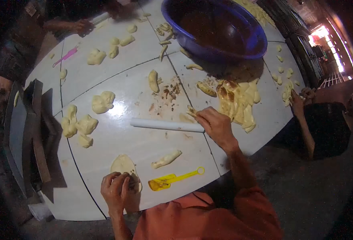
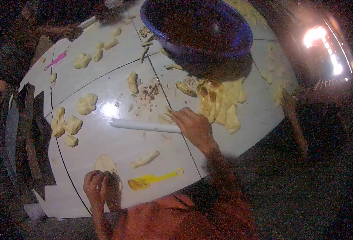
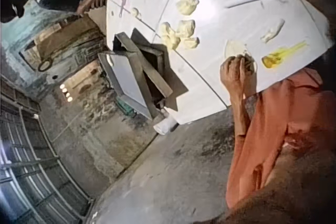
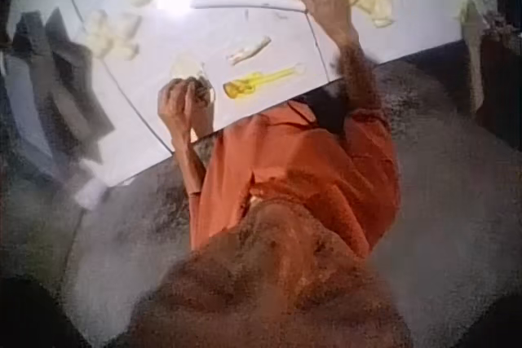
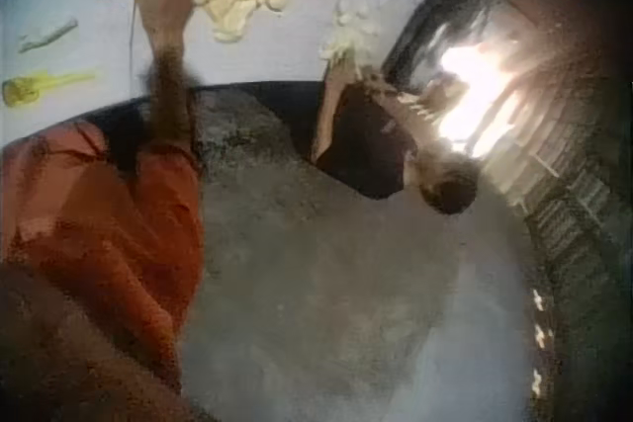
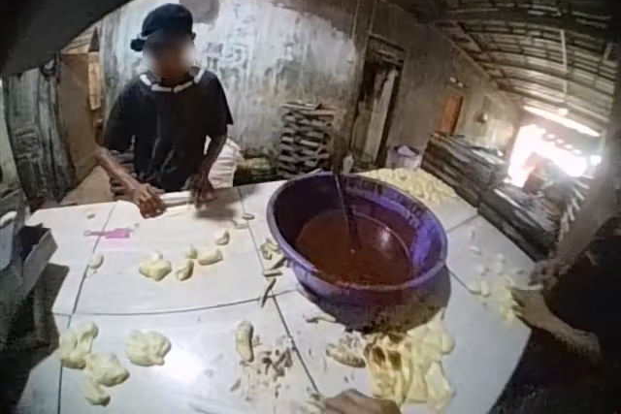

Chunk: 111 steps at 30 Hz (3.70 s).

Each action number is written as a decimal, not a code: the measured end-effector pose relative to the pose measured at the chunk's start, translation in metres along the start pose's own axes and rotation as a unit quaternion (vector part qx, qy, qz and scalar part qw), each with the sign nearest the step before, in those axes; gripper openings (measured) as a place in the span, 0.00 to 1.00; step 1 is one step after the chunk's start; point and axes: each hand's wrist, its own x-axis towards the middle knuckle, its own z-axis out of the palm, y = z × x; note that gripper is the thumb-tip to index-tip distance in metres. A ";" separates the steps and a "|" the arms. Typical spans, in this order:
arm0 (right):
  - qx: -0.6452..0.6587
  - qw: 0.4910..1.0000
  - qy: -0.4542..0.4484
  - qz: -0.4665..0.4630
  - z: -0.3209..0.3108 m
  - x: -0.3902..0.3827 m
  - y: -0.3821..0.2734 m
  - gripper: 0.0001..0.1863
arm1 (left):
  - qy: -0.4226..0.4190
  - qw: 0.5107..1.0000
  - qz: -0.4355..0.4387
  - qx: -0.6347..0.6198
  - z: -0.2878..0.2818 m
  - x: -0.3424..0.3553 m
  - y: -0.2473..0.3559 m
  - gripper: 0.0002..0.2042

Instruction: The person flattens dough pieces using a rolling pin, applies a chocolate filling with a spatula, rolls the dough into cylinders, and places them onto a metal tray.

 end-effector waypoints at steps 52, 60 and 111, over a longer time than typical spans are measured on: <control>0.082 0.928 -0.321 -0.172 0.074 -0.051 -0.214 0.07 | 0.002 0.998 0.041 -0.051 -0.008 -0.035 -0.031 0.09; 0.112 0.922 -0.307 -0.208 0.061 -0.058 -0.198 0.10 | 0.017 0.997 0.064 -0.041 -0.018 -0.045 -0.034 0.14; 0.135 0.951 -0.243 -0.138 0.091 -0.044 -0.194 0.08 | 0.014 0.994 -0.028 -0.104 -0.011 -0.040 -0.056 0.09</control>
